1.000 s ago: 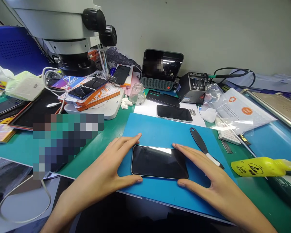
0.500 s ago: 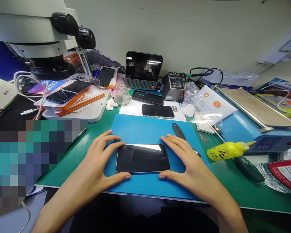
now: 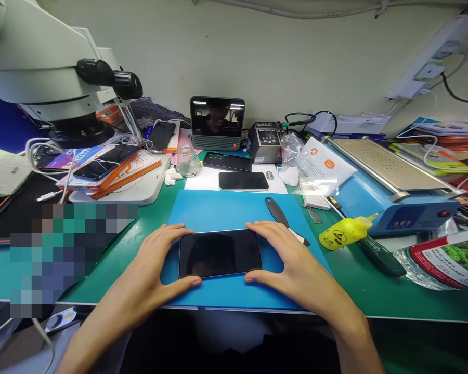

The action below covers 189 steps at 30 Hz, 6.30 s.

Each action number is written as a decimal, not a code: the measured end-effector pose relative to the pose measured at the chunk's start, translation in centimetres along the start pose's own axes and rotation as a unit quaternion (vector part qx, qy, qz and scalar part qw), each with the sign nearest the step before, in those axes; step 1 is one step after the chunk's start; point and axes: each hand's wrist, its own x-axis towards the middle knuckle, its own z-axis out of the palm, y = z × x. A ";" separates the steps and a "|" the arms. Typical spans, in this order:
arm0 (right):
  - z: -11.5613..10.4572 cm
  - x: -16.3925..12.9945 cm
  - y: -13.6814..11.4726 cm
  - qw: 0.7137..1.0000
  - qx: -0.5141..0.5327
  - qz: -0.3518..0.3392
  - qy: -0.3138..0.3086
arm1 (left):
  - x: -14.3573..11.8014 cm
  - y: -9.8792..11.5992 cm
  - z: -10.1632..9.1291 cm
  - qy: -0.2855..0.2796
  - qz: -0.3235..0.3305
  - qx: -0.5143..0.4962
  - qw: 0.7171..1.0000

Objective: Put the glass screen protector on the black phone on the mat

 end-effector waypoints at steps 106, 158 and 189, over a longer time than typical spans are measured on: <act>7.3 0.4 -8.7 0.966 -0.165 -0.078 0.183 | 0.2 -0.3 0.1 0.040 0.082 0.006 0.996; 8.4 0.0 -9.8 0.944 -0.224 -0.107 0.219 | 0.2 -0.2 -0.1 0.046 0.080 0.006 0.996; 7.7 -2.4 -9.6 0.948 -0.221 -0.106 0.204 | 0.3 -1.2 0.5 0.045 0.103 0.028 0.993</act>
